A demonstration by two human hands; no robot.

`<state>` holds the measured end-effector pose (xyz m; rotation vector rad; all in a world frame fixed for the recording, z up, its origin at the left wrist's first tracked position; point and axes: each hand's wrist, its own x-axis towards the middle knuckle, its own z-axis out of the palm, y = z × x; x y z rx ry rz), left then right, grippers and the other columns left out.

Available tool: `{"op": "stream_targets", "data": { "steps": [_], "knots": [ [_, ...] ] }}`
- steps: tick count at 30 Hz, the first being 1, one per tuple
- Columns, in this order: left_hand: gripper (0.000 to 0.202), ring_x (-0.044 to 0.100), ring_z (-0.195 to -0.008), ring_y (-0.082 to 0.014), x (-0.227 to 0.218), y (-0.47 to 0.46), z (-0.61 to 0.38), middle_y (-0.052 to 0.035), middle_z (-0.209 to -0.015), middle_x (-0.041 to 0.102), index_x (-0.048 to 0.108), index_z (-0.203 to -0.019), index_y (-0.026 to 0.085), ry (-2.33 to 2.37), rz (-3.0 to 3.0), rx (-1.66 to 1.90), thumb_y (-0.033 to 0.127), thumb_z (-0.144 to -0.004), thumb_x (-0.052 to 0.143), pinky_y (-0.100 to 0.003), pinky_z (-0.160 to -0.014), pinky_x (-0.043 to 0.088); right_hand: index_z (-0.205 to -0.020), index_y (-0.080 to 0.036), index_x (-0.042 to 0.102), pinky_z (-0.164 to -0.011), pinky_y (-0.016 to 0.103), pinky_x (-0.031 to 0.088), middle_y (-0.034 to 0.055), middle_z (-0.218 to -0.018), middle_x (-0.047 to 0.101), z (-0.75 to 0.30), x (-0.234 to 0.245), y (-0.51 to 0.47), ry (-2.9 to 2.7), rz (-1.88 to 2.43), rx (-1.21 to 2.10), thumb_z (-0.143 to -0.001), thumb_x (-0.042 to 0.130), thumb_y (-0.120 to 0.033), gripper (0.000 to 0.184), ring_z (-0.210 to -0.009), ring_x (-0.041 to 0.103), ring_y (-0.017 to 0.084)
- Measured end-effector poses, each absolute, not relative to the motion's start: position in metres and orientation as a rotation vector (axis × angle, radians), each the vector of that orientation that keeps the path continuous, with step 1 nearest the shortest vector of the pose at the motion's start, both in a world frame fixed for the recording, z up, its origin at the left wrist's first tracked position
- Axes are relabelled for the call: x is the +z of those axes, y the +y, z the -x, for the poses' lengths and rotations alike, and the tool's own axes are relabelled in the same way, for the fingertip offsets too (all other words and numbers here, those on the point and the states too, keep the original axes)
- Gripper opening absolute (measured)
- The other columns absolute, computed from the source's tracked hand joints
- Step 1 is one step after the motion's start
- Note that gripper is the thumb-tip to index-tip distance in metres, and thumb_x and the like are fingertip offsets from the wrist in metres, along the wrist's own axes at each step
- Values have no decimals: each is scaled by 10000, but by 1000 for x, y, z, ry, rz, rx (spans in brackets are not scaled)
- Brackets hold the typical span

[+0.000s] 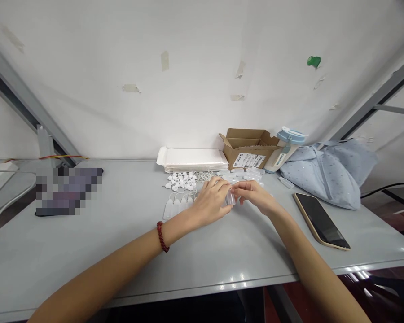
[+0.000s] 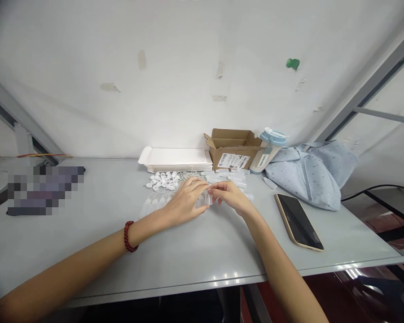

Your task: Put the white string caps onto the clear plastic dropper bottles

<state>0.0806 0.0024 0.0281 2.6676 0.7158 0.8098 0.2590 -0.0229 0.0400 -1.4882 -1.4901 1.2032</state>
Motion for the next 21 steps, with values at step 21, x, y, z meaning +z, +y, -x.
{"op": "stream_targets", "data": {
  "steps": [21],
  "knots": [
    [201, 441, -1060, -280, 17, -7, -83, -100, -1007, 589, 529, -960, 143, 828, -2806, 495, 288, -821, 529, -400, -845, 410, -723, -145, 677, -423, 210, 316, -20, -485, 526, -264, 31, -19, -1730, 1687, 1108, -722, 537, -284, 197, -477, 454, 101]
  ]
}}
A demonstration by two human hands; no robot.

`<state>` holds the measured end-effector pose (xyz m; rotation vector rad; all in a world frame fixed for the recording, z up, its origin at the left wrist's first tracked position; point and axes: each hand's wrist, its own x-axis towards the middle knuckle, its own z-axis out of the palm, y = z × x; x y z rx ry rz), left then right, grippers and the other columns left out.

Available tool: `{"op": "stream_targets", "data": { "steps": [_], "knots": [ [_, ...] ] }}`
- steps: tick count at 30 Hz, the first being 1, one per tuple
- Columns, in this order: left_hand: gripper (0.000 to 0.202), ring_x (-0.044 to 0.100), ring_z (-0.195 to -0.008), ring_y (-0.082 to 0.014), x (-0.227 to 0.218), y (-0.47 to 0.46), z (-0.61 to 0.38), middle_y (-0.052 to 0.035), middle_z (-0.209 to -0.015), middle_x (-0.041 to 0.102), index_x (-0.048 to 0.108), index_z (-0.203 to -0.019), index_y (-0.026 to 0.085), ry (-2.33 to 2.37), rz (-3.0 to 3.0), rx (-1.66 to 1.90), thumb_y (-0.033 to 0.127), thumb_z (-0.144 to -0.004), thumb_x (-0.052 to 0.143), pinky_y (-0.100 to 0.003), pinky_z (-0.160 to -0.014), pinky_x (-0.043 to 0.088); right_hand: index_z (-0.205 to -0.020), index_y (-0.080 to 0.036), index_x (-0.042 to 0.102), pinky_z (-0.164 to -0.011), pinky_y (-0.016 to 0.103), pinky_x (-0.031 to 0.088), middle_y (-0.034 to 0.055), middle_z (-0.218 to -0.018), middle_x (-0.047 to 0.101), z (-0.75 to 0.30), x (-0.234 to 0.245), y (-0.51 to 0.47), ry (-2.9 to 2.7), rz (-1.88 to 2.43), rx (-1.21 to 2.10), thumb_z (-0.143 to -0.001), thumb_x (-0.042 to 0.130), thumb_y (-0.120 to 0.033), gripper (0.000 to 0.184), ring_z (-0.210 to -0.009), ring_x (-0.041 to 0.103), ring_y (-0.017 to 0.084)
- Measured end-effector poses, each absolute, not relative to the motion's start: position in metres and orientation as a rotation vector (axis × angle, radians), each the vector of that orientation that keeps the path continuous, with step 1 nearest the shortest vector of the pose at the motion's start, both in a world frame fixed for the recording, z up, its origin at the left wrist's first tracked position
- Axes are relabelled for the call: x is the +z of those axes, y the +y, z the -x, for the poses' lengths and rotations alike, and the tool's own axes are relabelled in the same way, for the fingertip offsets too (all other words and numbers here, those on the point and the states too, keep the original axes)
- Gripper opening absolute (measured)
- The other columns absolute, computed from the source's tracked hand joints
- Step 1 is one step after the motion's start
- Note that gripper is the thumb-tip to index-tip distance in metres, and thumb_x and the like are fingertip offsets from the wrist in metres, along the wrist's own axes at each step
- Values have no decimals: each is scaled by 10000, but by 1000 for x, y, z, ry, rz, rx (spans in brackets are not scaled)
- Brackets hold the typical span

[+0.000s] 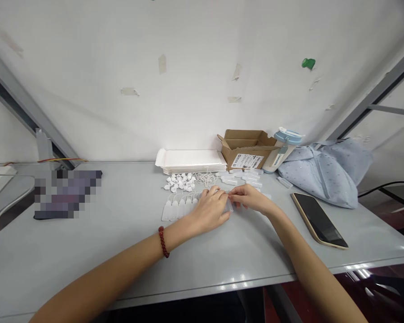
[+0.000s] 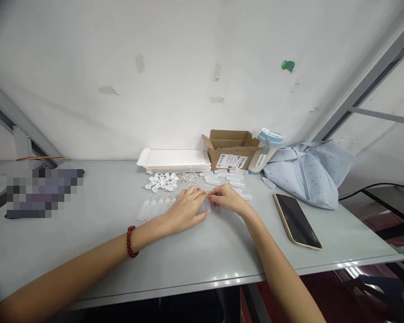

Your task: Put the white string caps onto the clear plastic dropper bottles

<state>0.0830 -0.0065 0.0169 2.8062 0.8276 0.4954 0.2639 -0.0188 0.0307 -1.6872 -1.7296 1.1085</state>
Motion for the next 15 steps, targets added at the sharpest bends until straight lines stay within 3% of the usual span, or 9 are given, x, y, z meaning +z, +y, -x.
{"op": "stream_targets", "data": {
  "steps": [15],
  "knots": [
    [336, 454, -1064, -284, 9, -6, -81, -112, -1068, 583, 521, -1032, 131, 922, -2840, 537, 369, -805, 585, -416, -834, 393, -742, -127, 668, -419, 209, 399, 26, -645, 638, -267, 27, -17, -1640, 1659, 1164, -713, 563, -257, 170, -521, 586, 122]
  ]
}}
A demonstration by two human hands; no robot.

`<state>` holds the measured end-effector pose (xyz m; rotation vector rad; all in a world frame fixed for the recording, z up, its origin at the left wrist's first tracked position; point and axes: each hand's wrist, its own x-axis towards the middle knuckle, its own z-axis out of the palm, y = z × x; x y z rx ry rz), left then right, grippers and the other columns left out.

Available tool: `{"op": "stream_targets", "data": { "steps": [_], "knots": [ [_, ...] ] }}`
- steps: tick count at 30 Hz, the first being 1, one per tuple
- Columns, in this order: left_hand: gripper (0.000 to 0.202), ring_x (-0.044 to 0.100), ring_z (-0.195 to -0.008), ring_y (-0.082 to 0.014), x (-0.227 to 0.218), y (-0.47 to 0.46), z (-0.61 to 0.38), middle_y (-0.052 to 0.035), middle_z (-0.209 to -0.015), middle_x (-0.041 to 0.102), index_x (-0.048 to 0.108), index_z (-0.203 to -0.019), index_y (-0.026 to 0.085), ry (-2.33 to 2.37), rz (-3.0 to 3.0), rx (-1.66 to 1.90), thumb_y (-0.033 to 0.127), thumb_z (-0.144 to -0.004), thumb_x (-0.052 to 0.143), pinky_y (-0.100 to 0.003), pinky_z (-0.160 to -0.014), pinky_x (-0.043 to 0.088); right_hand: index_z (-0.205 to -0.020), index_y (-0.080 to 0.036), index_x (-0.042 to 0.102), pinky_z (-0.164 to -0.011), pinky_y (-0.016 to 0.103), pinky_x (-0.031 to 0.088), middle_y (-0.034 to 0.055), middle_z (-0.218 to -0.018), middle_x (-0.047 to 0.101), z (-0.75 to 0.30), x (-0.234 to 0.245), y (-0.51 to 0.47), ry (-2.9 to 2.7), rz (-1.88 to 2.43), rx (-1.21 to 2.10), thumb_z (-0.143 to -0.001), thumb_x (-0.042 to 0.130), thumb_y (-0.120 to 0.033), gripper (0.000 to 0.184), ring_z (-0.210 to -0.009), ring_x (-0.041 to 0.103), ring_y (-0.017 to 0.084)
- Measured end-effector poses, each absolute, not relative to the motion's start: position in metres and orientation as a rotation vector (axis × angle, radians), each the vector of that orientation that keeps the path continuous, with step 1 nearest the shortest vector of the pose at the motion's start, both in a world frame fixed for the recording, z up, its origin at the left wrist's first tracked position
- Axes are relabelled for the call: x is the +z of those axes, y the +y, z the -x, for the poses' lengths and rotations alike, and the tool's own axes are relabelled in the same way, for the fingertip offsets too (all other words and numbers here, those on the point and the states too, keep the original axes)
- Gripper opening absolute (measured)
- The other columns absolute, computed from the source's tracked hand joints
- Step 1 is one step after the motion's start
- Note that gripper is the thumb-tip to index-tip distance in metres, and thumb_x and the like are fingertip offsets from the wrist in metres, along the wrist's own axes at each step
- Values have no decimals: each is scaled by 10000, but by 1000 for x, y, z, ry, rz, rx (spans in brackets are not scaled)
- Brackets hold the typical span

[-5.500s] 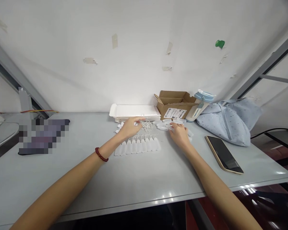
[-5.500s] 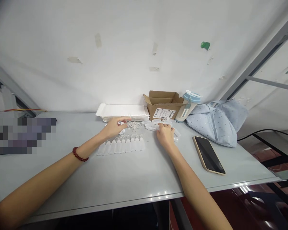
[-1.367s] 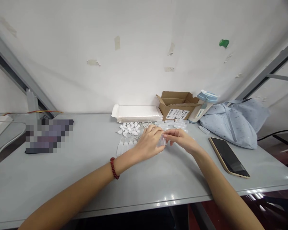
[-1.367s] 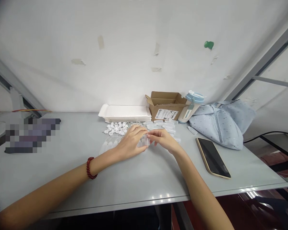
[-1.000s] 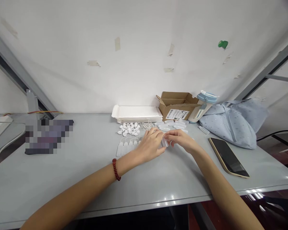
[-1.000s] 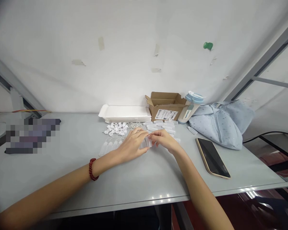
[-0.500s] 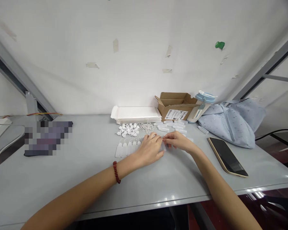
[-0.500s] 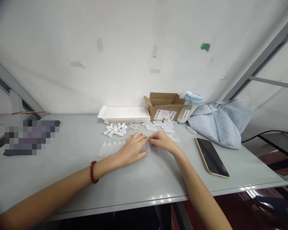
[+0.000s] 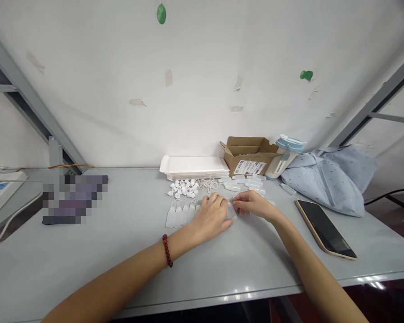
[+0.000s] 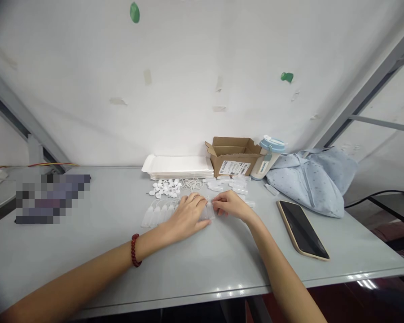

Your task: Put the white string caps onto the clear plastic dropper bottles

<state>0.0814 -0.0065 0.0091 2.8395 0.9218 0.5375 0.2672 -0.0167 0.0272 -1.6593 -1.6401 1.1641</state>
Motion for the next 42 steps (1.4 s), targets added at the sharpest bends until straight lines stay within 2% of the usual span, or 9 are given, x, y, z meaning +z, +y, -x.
{"op": "stream_targets", "data": {
  "steps": [6, 15, 18, 21, 24, 27, 32, 37, 42],
  "knots": [
    [326, 460, -1058, -290, 11, -7, -82, -118, -1056, 587, 527, -1025, 129, 969, -2832, 511, 373, -815, 579, -422, -829, 392, -795, -118, 666, -480, 228, 469, 33, -663, 649, -268, 26, -17, -1556, 1634, 1239, -723, 591, -253, 170, -564, 632, 141],
    [336, 468, -1066, -287, 19, -6, -81, -116, -1045, 589, 540, -1009, 135, 975, -2788, 563, 436, -866, 496, -436, -851, 394, -743, -126, 660, -516, 248, 499, 42, -651, 663, -269, 27, -17, -1544, 1627, 1203, -723, 609, -289, 172, -553, 627, 142],
    [268, 473, -1084, -276, 26, 8, -75, -113, -1081, 601, 566, -1024, 139, 1117, -2704, 617, 328, -914, 411, -438, -872, 400, -730, -130, 645, -500, 250, 496, 51, -651, 667, -270, 26, -15, -1567, 1675, 1030, -735, 567, -294, 181, -552, 629, 151],
    [283, 478, -1096, -287, 30, 33, -63, -129, -1102, 614, 590, -1050, 115, 1258, -2641, 649, 168, -888, 365, -444, -873, 413, -706, -146, 624, -478, 258, 463, 36, -598, 636, -272, 23, -11, -1570, 1728, 813, -730, 527, -277, 165, -535, 601, 156],
    [330, 507, -1086, -281, 29, 57, -49, -122, -1074, 647, 626, -1022, 108, 1298, -2616, 627, 85, -833, 356, -411, -871, 434, -720, -163, 617, -524, 276, 442, 21, -581, 614, -274, 19, -8, -1576, 1749, 610, -718, 508, -248, 138, -564, 576, 165],
    [336, 540, -1046, -264, 23, 69, -41, -95, -1021, 674, 662, -943, 138, 1282, -2624, 582, 82, -811, 359, -369, -855, 453, -772, -174, 622, -629, 301, 450, 39, -710, 657, -276, 16, -6, -1593, 1743, 444, -723, 497, -248, 154, -681, 594, 183],
    [303, 544, -974, -295, 16, 67, -41, -96, -838, 683, 655, -706, 170, 1261, -2658, 507, 124, -809, 374, -420, -804, 455, -817, -183, 621, -646, 310, 456, 67, -844, 674, -279, 16, -4, -1618, 1746, 280, -752, 460, -250, 187, -769, 599, 202],
    [243, 510, -1036, -305, 15, 63, -43, -112, -873, 679, 642, -742, 158, 1258, -2676, 509, 132, -798, 407, -454, -838, 428, -825, -176, 617, -648, 312, 449, 81, -858, 666, -287, 20, -5, -1664, 1803, 159, -754, 455, -222, 182, -748, 597, 203],
    [242, 538, -1011, -311, 15, 68, -42, -118, -890, 686, 657, -731, 151, 1288, -2613, 593, 131, -773, 419, -451, -834, 441, -835, -160, 612, -693, 318, 428, 85, -884, 643, -305, 26, -11, -1714, 1907, 29, -746, 472, -200, 171, -740, 589, 201]
  ]
}}
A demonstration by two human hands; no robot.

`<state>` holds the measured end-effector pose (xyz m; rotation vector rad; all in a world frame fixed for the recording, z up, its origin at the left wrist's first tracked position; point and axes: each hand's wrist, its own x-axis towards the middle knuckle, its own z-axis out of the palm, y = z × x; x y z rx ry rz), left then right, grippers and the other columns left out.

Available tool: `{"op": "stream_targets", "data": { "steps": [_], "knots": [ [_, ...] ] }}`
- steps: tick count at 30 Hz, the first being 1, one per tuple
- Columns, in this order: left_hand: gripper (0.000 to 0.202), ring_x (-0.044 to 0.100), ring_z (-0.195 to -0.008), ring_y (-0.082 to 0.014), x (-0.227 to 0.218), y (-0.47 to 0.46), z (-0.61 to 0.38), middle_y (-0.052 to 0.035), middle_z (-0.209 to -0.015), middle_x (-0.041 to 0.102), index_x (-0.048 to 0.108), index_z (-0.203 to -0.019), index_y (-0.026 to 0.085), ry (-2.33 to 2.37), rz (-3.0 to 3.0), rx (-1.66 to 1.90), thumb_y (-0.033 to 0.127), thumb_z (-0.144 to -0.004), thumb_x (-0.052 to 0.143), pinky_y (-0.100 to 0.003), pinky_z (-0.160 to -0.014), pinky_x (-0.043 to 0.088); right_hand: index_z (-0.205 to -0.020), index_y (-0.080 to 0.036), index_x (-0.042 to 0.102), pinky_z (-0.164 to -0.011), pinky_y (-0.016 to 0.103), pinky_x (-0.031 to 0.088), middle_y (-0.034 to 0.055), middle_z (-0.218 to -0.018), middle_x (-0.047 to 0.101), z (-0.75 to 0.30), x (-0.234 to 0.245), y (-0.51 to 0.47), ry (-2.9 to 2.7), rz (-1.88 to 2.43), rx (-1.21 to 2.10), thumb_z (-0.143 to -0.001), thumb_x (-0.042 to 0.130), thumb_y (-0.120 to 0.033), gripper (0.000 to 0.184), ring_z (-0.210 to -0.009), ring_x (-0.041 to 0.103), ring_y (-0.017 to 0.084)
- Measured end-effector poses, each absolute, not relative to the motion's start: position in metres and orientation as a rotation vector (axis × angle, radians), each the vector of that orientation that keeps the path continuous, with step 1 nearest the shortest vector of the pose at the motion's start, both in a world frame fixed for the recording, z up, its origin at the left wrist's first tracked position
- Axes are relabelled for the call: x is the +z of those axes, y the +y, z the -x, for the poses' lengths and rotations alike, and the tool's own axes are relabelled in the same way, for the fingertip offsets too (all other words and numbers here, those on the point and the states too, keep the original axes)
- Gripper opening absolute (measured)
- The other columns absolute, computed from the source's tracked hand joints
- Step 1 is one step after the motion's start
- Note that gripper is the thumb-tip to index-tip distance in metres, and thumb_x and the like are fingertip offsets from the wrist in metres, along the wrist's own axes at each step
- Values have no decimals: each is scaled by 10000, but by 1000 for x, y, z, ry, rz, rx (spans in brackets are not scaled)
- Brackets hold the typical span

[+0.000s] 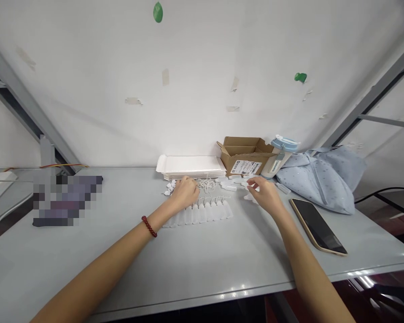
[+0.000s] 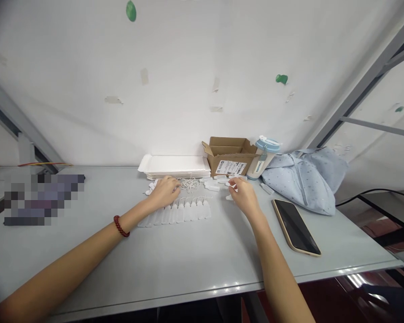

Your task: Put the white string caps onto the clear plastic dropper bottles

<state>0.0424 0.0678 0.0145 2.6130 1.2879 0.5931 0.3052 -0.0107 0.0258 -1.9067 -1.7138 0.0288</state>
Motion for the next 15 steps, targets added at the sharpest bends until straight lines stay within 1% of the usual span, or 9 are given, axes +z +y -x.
{"op": "stream_targets", "data": {
  "steps": [3, 5, 8, 10, 12, 15],
  "knots": [
    [261, 546, -1050, -284, 16, 71, -43, -99, -979, 689, 679, -831, 154, 1319, -2529, 697, 138, -779, 424, -406, -879, 447, -780, -170, 617, -712, 308, 423, 66, -816, 643, -318, 29, -13, -1723, 1992, -18, -731, 493, -186, 134, -761, 588, 206],
    [283, 543, -1082, -262, 19, 72, -43, -82, -1036, 684, 681, -911, 158, 1322, -2471, 772, 150, -789, 427, -383, -923, 436, -795, -163, 628, -753, 320, 419, 83, -849, 637, -327, 30, -14, -1688, 2073, -67, -738, 496, -185, 146, -819, 582, 225],
    [296, 558, -1083, -251, 24, 69, -44, -67, -1061, 683, 684, -952, 168, 1311, -2388, 860, 157, -789, 437, -391, -956, 424, -973, -120, 625, -830, 388, 392, 168, -1043, 588, -338, 29, -14, -1550, 2232, -177, -778, 470, -192, 260, -1003, 517, 304],
    [301, 570, -1074, -247, 28, 65, -45, -68, -1064, 685, 688, -953, 168, 1295, -2336, 899, 150, -782, 442, -393, -952, 431, -1103, -88, 580, -850, 446, 371, 219, -1145, 531, -346, 26, -16, -1428, 2350, -226, -792, 440, -160, 348, -1090, 454, 360],
    [306, 581, -1063, -241, 32, 61, -46, -76, -1062, 687, 694, -947, 160, 1266, -2291, 928, 140, -773, 443, -376, -936, 445, -1168, -59, 539, -844, 500, 360, 254, -1176, 502, -355, 22, -18, -1298, 2462, -238, -787, 407, -102, 405, -1117, 429, 397],
    [291, 607, -1017, -232, 37, 55, -47, -71, -1045, 694, 703, -921, 160, 1198, -2236, 954, 157, -768, 455, -348, -890, 474, -1174, -33, 526, -827, 555, 362, 271, -1153, 515, -365, 14, -20, -1152, 2581, -196, -766, 401, -49, 427, -1107, 444, 422]
  ]
}}
